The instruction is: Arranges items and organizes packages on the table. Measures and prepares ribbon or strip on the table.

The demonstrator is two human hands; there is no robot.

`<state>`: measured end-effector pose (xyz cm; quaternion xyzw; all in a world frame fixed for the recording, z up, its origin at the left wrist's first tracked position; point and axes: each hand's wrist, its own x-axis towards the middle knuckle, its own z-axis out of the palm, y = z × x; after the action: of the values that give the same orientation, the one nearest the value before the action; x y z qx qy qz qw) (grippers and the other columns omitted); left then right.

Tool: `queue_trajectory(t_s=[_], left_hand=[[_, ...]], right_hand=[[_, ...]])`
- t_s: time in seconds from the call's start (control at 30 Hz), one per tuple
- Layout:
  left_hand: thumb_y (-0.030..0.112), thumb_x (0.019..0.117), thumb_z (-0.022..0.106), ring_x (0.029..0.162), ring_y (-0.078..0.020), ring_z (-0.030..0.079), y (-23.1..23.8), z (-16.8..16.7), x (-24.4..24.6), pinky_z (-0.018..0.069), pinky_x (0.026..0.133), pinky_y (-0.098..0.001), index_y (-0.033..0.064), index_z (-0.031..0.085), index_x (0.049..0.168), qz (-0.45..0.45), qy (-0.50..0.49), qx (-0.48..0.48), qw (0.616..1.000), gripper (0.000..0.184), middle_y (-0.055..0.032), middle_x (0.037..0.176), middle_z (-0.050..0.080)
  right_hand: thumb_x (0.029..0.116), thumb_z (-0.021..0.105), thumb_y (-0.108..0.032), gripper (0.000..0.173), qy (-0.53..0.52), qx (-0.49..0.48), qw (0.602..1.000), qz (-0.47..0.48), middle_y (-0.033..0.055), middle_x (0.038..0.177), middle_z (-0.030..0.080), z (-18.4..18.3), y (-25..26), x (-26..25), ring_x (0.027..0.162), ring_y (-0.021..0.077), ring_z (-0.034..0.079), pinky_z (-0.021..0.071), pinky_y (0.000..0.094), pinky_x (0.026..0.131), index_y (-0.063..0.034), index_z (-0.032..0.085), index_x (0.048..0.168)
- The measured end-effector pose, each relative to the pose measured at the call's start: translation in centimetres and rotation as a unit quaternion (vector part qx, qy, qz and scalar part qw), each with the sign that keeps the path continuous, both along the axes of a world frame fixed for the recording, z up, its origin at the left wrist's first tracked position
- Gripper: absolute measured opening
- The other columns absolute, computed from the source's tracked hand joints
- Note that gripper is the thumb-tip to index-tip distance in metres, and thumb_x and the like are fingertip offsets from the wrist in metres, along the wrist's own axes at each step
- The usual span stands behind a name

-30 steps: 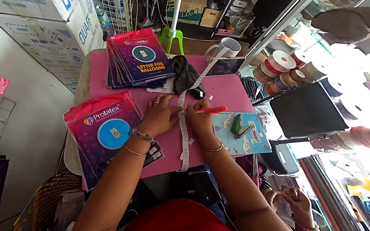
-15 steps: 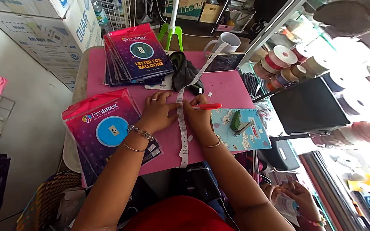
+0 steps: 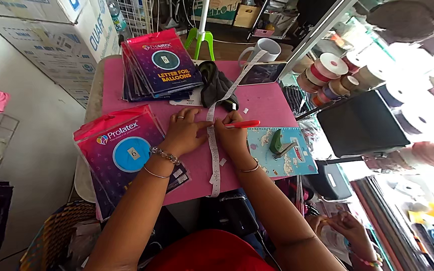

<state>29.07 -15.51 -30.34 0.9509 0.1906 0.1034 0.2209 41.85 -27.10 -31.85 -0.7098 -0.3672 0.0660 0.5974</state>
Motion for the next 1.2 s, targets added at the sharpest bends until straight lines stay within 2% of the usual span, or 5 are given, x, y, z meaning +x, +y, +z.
queue_trajectory(t_s=[0.37, 0.6, 0.77, 0.9, 1.2], left_hand=[[0.041, 0.0956, 0.069, 0.148, -0.0380, 0.031, 0.0, 0.2, 0.0, 0.0241, 0.114, -0.0629, 0.0354, 0.069, 0.133, 0.003, 0.014, 0.006, 1.000, 0.038, -0.0118, 0.156, 0.045], [0.041, 0.0953, 0.068, 0.147, -0.0382, 0.032, 0.1, 0.1, 0.0, 0.0243, 0.114, -0.0635, 0.0351, 0.068, 0.134, -0.002, 0.010, 0.007, 1.000, 0.039, -0.0122, 0.156, 0.045], [0.042, 0.0948, 0.068, 0.146, -0.0375, 0.034, 0.5, -0.2, -0.1, 0.0255, 0.113, -0.0635, 0.0347, 0.069, 0.133, -0.012, 0.003, 0.009, 1.000, 0.039, -0.0112, 0.154, 0.047], [0.039, 0.0952, 0.069, 0.148, -0.0389, 0.031, 0.2, 0.2, -0.1, 0.0233, 0.114, -0.0650, 0.0356, 0.069, 0.132, -0.018, 0.015, -0.006, 1.000, 0.037, -0.0121, 0.155, 0.046], [0.027, 0.0959, 0.066, 0.142, -0.0343, 0.040, 0.4, -0.2, -0.5, 0.0312, 0.110, -0.0640, 0.0210, 0.069, 0.126, -0.019, -0.102, -0.057, 0.993, 0.031, -0.0073, 0.146, 0.055]], right_hand=[[0.0923, 0.066, -0.007, 0.024, -0.008, -0.026, 0.999, -0.018, -0.0029, 0.059, 0.044, 0.3, -0.2, -0.2, 0.046, 0.0046, 0.039, 0.0331, 0.0201, 0.044, -0.0116, 0.046, 0.079], [0.1047, 0.055, -0.020, 0.020, 0.195, 0.069, 0.978, 0.024, -0.0055, 0.064, 0.055, 0.8, -0.6, 0.9, 0.049, 0.0035, 0.054, 0.0507, 0.0206, 0.050, -0.0152, 0.049, 0.086], [0.1079, 0.037, -0.021, 0.019, 0.245, -0.019, 0.963, 0.108, -0.0007, 0.104, 0.061, 3.3, -0.6, 1.4, 0.091, 0.0084, 0.059, 0.0496, 0.0298, 0.077, -0.0131, 0.053, 0.111], [0.1070, 0.041, -0.012, 0.030, 0.215, -0.169, 0.951, 0.144, 0.0069, 0.119, 0.064, 5.2, -0.2, 1.4, 0.083, 0.0122, 0.055, 0.0456, 0.0308, 0.069, -0.0068, 0.064, 0.127], [0.1085, 0.040, -0.009, 0.031, 0.227, -0.206, 0.944, 0.123, 0.0059, 0.098, 0.066, 5.3, -1.1, 1.3, 0.071, 0.0084, 0.055, 0.0461, 0.0242, 0.063, -0.0007, 0.068, 0.116]])
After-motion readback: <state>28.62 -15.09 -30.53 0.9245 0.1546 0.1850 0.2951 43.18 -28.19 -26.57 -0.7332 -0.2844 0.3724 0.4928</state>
